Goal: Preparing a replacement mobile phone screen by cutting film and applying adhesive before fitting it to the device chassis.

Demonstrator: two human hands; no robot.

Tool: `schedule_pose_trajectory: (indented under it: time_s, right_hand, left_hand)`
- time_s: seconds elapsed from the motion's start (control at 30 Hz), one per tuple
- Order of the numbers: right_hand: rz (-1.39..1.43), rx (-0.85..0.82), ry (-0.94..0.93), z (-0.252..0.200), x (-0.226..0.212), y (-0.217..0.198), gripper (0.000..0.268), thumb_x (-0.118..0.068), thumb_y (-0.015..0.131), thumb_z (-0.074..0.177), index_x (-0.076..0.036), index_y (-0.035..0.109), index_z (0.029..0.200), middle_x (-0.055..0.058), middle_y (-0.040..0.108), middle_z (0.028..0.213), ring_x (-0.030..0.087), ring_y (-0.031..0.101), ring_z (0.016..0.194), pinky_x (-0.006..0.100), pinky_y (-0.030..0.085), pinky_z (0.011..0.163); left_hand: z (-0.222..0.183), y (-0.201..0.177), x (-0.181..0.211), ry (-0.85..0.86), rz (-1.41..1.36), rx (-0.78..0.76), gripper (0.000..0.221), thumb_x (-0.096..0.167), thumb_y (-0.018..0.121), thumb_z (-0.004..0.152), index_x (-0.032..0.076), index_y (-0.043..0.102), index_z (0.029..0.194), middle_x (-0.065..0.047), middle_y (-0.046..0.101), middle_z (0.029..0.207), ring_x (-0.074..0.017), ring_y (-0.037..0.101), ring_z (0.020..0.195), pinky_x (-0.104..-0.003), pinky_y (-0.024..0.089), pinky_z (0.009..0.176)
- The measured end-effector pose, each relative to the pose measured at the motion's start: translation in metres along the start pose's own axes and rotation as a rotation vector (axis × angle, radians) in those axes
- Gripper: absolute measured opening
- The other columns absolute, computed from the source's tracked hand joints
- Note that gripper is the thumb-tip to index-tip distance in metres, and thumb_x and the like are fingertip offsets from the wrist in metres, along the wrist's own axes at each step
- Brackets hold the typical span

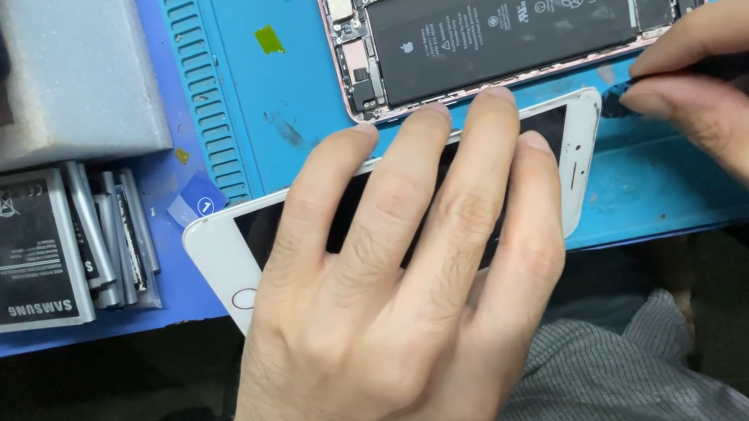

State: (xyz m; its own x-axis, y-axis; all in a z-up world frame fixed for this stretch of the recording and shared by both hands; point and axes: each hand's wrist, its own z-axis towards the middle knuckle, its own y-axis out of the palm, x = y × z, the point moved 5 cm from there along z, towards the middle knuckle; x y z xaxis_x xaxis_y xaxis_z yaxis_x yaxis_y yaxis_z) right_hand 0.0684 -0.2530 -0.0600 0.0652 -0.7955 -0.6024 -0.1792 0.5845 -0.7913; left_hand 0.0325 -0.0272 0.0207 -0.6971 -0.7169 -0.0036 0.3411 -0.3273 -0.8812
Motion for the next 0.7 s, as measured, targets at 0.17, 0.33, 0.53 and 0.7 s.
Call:
schedule_pose_trajectory:
  time_s: [0.17, 0.33, 0.53, 0.7]
  right_hand:
    - [-0.036, -0.034, -0.035, 0.002, 0.01, 0.002, 0.015, -0.023, 0.075, 0.106, -0.01, 0.082, 0.112, 0.009, 0.069, 0.092, 0.022, 0.06, 0.074, 0.035, 0.042, 0.069]
    - [-0.069, -0.101, -0.042, 0.003, 0.03, 0.004, 0.018, -0.029, 0.074, 0.1, -0.016, 0.085, 0.102, 0.004, 0.072, 0.075, 0.02, 0.058, 0.058, 0.033, 0.042, 0.061]
    - [-0.036, -0.051, 0.071, -0.035, 0.067, 0.012, 0.028, -0.027, 0.07, 0.099, -0.015, 0.082, 0.121, 0.007, 0.072, 0.101, 0.021, 0.06, 0.084, 0.033, 0.039, 0.074]
    - [0.069, 0.025, -0.034, -0.05, 0.082, 0.016, 0.03, 0.001, 0.057, 0.109, 0.008, 0.068, 0.136, 0.024, 0.068, 0.138, 0.034, 0.063, 0.132, 0.044, 0.047, 0.122]
  left_hand:
    - [-0.001, 0.0, 0.0, -0.007, -0.005, -0.007, 0.02, 0.015, 0.056, 0.12, 0.008, 0.074, 0.12, -0.013, 0.079, 0.13, -0.028, 0.073, 0.117, -0.044, 0.058, 0.1]
    - [-0.001, 0.0, 0.0, -0.007, 0.002, -0.002, 0.023, 0.013, 0.053, 0.119, 0.008, 0.076, 0.12, -0.013, 0.079, 0.13, -0.0281, 0.073, 0.116, -0.044, 0.058, 0.1]
    - [-0.002, 0.0, 0.0, -0.003, 0.004, -0.007, 0.028, 0.012, 0.048, 0.119, 0.008, 0.076, 0.12, -0.013, 0.079, 0.13, -0.0283, 0.073, 0.117, -0.044, 0.058, 0.099]
    - [-0.004, 0.0, 0.001, -0.005, 0.043, 0.019, 0.02, 0.015, 0.059, 0.118, 0.01, 0.078, 0.119, -0.012, 0.08, 0.128, -0.0268, 0.074, 0.114, -0.044, 0.06, 0.097]
